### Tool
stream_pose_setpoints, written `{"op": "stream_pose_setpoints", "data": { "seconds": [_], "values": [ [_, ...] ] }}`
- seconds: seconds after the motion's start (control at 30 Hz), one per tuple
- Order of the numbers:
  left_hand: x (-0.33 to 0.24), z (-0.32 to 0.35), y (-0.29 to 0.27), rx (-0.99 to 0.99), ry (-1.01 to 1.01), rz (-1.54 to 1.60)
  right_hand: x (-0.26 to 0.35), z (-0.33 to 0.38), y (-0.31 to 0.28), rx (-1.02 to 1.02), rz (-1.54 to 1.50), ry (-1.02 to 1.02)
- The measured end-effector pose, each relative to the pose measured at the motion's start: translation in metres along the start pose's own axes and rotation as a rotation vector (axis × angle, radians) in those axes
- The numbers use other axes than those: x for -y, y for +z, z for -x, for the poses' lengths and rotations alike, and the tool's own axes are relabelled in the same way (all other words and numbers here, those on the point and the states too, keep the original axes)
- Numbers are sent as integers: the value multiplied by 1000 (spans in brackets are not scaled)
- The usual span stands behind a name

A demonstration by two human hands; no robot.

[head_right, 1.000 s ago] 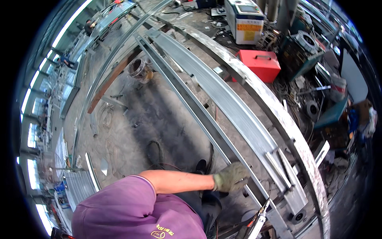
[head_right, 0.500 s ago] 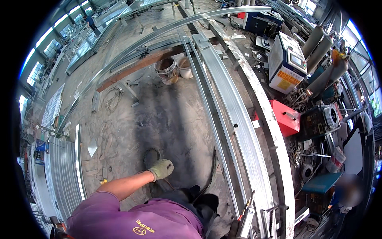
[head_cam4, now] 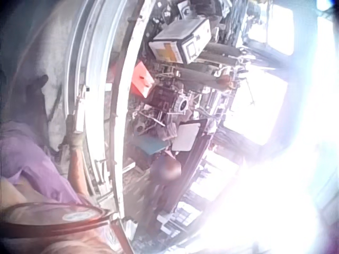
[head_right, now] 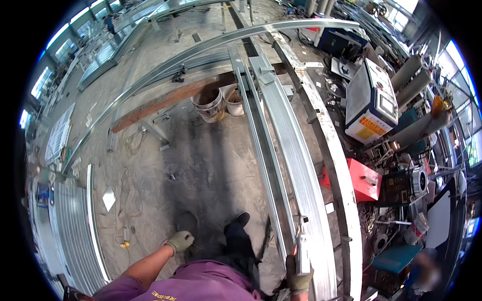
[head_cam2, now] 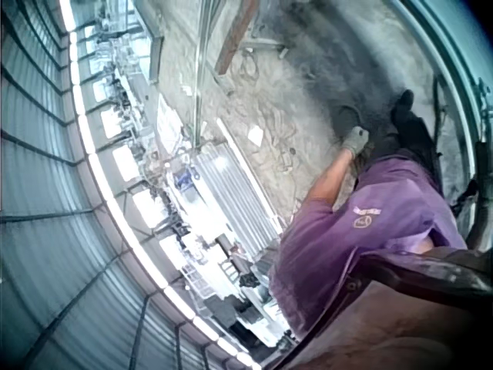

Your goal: The person aligns metal frame components on a workbench and uses a welding torch to join them. They reposition the frame multiple times to weld different seams, producing sparks throughout the process.

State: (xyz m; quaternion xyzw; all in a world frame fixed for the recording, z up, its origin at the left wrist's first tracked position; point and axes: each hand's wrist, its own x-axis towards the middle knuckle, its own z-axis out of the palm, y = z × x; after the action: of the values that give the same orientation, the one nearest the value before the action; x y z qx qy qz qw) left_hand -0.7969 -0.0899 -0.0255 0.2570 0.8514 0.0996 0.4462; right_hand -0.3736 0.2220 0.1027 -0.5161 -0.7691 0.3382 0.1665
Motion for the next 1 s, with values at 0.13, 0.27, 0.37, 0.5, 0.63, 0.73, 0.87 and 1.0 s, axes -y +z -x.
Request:
{"op": "stream_pose_setpoints", "data": {
  "seconds": [0.13,0.27,0.37,0.5,0.63,0.73,0.87,1.0],
  "values": [
    [113,-2,-19,-101,-342,16,63,-73,14,-49,-132,-92],
    [216,1,-12,36,-376,-242,112,-149,7,2,-128,-150],
    [203,-18,-33,49,-147,-376,124,-204,19,-38,-94,-184],
    [65,-77,-117,-300,-419,125,135,-265,47,-113,-201,-138],
    [-49,-180,-231,-513,-211,126,145,-335,65,-122,-111,-117],
    [-123,-286,-319,-556,26,51,168,-387,84,-189,-167,94],
    [-268,-422,-424,-617,508,10,156,-456,127,-197,-8,203],
    [-439,-533,-502,-470,930,-136,171,-509,176,-280,-36,544]
  ]
}}
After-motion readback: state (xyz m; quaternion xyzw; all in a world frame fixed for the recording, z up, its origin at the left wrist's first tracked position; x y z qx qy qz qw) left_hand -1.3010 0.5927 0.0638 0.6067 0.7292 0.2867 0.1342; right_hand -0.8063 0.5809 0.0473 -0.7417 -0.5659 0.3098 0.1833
